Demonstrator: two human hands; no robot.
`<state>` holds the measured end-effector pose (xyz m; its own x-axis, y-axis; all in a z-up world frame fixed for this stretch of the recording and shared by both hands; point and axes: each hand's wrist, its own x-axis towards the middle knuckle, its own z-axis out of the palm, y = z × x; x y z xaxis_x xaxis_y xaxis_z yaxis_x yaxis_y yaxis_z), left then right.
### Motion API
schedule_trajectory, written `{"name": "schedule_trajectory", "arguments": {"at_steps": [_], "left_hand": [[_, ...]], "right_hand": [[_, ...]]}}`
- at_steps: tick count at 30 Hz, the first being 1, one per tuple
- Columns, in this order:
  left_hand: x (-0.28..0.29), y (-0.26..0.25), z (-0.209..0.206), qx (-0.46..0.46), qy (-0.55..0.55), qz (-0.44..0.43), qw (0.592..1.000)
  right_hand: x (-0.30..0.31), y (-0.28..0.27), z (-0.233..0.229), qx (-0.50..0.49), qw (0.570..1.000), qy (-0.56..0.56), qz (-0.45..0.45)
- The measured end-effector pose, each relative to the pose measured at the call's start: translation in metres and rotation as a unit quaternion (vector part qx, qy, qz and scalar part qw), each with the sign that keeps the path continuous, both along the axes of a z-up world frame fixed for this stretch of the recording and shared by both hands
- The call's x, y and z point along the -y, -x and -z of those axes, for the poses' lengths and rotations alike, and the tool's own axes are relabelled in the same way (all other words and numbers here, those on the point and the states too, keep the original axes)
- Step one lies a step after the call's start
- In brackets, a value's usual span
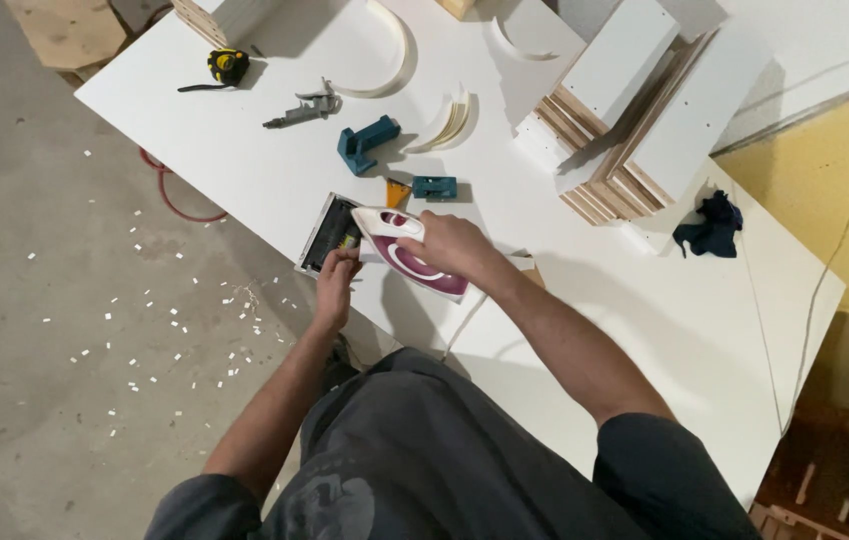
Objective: The person applies a white edge banding strip to a wooden board, uses a clothes iron to press it down, and then smooths the edges with a hand tool. They also sand the board's surface and edges with a sanding block and scrape off excess material with a scraper.
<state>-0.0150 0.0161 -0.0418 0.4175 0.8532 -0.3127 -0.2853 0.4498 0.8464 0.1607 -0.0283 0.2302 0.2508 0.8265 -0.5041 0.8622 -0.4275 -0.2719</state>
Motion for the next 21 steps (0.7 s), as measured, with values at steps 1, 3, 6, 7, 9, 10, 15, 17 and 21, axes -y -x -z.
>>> {"name": "schedule_trajectory", "arguments": {"at_steps": [1, 3, 6, 7, 9, 10, 15, 17, 21], "left_hand": [[0.002, 0.004, -0.020, 0.000, -0.001, 0.003, 1.000], [0.005, 0.012, -0.059, -0.130, -0.082, 0.056, 0.986], [-0.002, 0.008, -0.047, -0.242, -0.124, 0.037, 0.962], [-0.005, 0.007, -0.048, -0.242, -0.128, 0.039, 0.961], [-0.010, 0.008, -0.050, -0.296, -0.184, 0.029, 0.937], [-0.014, 0.005, -0.067, -0.296, -0.186, 0.034, 0.936], [-0.032, -0.048, -0.171, -0.230, -0.216, 0.102, 0.943], [-0.043, -0.100, -0.173, -0.201, -0.239, 0.116, 0.943], [-0.065, -0.210, -0.139, 0.046, -0.128, 0.141, 0.981]], "right_hand": [[0.009, -0.010, 0.001, 0.000, 1.000, -0.001, 0.003], [0.026, -0.031, 0.002, 0.012, 0.999, 0.016, 0.031], [0.064, -0.047, -0.036, -0.005, 0.996, 0.016, 0.089], [0.078, -0.057, -0.041, -0.006, 0.996, 0.013, 0.093], [0.109, -0.076, -0.050, -0.024, 0.977, -0.001, 0.210], [0.128, -0.081, -0.056, -0.025, 0.976, -0.002, 0.215], [0.214, -0.112, -0.083, 0.041, 0.950, 0.042, 0.307], [0.253, -0.142, -0.037, 0.059, 0.944, 0.026, 0.324], [0.334, -0.191, 0.071, 0.118, 0.917, -0.061, 0.376]]}}
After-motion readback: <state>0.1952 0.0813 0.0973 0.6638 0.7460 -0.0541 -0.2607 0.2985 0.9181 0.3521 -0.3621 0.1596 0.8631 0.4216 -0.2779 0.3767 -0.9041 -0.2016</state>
